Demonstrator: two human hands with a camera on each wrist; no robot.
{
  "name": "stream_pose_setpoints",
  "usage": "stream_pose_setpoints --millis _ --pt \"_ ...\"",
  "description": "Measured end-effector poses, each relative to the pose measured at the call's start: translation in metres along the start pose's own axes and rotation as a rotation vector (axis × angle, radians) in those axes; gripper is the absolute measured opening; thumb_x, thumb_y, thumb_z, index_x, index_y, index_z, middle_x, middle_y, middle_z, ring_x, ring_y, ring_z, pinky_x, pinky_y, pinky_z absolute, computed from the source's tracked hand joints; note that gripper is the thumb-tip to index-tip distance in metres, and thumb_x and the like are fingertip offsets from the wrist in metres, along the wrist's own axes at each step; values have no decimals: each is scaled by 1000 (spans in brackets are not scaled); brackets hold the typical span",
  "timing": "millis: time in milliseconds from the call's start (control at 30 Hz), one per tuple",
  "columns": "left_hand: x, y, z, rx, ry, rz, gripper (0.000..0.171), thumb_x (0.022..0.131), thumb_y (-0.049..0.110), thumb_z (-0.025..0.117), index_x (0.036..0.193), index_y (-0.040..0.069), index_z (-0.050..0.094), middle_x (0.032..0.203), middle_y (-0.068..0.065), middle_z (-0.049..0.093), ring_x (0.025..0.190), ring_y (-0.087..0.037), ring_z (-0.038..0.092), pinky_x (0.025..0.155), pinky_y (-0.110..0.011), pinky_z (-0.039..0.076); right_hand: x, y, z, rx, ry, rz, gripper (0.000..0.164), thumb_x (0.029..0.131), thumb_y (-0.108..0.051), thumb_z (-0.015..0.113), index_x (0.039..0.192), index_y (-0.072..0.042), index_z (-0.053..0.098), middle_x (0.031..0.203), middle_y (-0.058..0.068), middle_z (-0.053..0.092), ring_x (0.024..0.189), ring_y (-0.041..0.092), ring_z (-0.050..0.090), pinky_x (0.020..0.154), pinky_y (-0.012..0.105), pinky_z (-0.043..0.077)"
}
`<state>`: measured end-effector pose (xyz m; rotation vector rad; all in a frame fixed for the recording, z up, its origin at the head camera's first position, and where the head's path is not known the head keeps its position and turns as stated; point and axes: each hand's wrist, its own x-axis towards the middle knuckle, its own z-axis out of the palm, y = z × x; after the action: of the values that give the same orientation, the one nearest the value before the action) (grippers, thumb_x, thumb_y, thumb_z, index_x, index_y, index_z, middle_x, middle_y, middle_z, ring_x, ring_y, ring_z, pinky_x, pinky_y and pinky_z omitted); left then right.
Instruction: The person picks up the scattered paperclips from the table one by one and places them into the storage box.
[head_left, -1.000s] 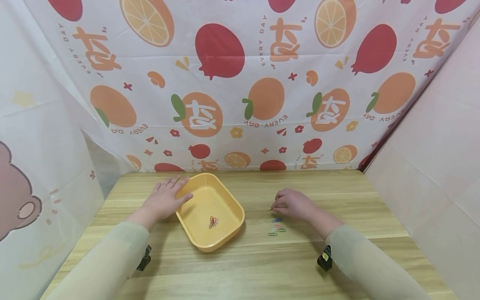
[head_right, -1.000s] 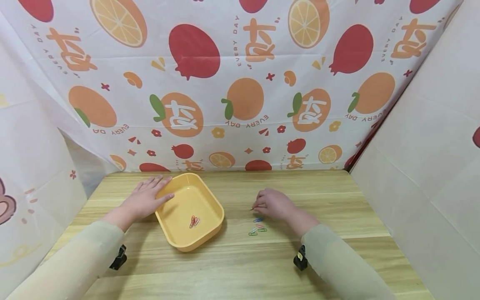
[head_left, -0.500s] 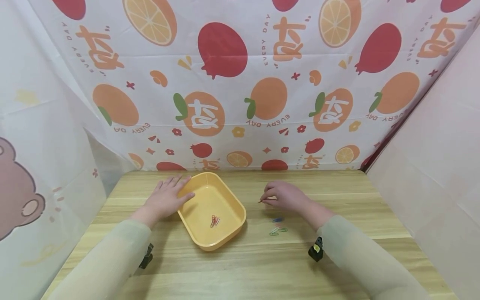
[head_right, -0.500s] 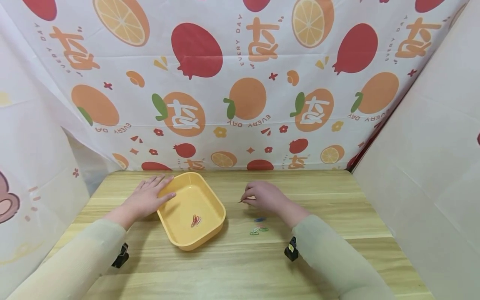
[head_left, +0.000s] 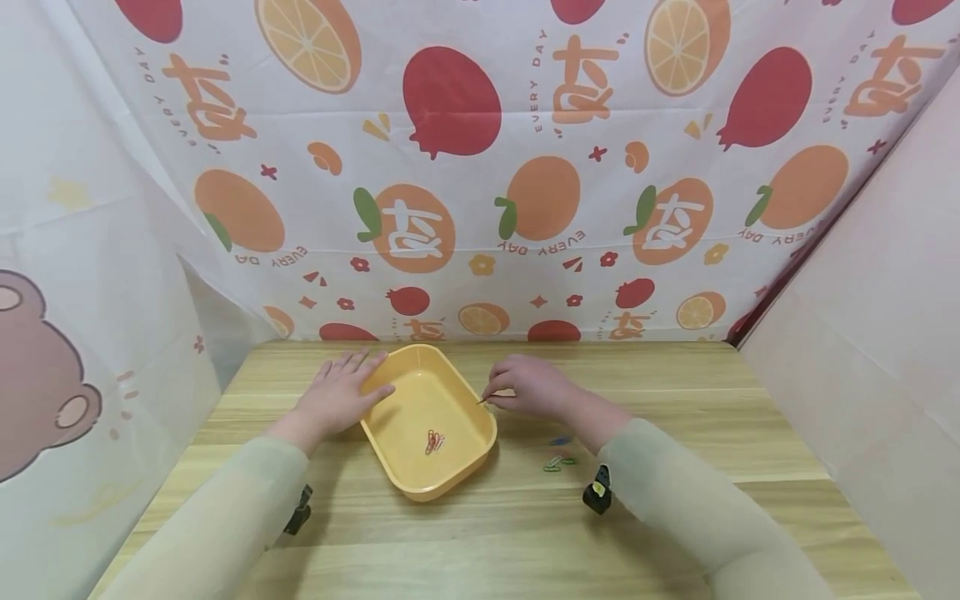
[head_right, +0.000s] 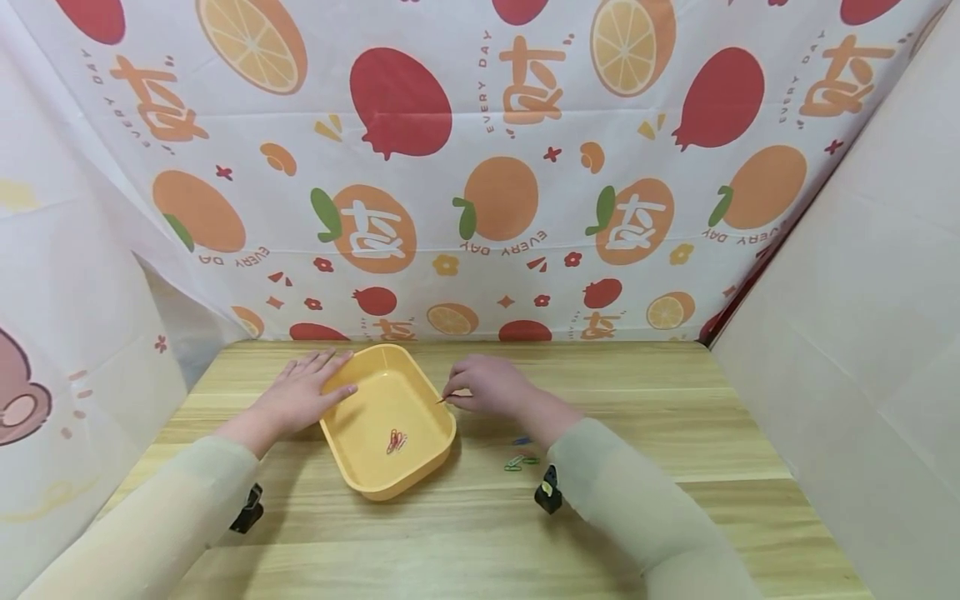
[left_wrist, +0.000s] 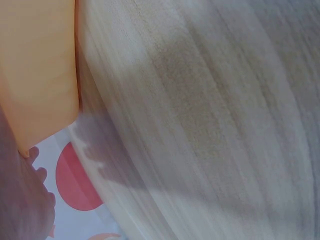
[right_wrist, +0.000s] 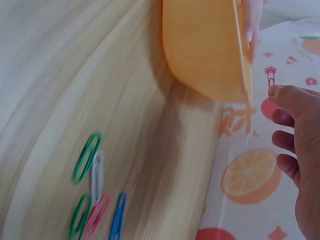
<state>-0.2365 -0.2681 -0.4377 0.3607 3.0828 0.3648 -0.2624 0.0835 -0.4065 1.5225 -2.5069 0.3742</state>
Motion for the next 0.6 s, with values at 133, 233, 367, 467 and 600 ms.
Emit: stream_pose_setpoints --millis 133,233,367,467,600 --pt "-1 0 0 -11 9 1 75 100 60 42 158 15 27 162 -22 16 146 -49 12 116 -66 1 15 -9 3 7 -28 -23 9 91 -22 73 98 -20 79 95 -6 67 92 12 60 86 29 51" --pt "-1 0 -1 -8 6 1 76 99 61 41 158 15 26 162 -22 16 146 -50 12 116 -67 1 25 -16 6 16 -54 -32 10 93 -23 71 99 -20 79 96 -6 66 92 12 59 87 28 50" --pt "-1 0 -2 -4 0 1 77 99 62 40 158 15 25 163 -22 15 146 -50 11 116 -66 -1 37 -22 11 20 -79 -48 11 94 -23 70 100 -23 79 96 -8 65 91 9 58 86 25 49" --pt "-1 -1 0 -1 9 4 76 99 62 41 158 16 26 162 -22 16 146 -49 11 116 -66 0 43 -25 15 17 -81 -72 11 93 -22 71 99 -24 80 96 -8 65 90 9 59 85 23 49" --pt "-1 0 1 3 2 -1 74 100 59 42 158 16 25 162 -22 15 146 -50 10 116 -66 0 47 -29 21 23 -97 -77 11 93 -23 72 100 -24 80 97 -8 66 92 9 58 85 24 49"
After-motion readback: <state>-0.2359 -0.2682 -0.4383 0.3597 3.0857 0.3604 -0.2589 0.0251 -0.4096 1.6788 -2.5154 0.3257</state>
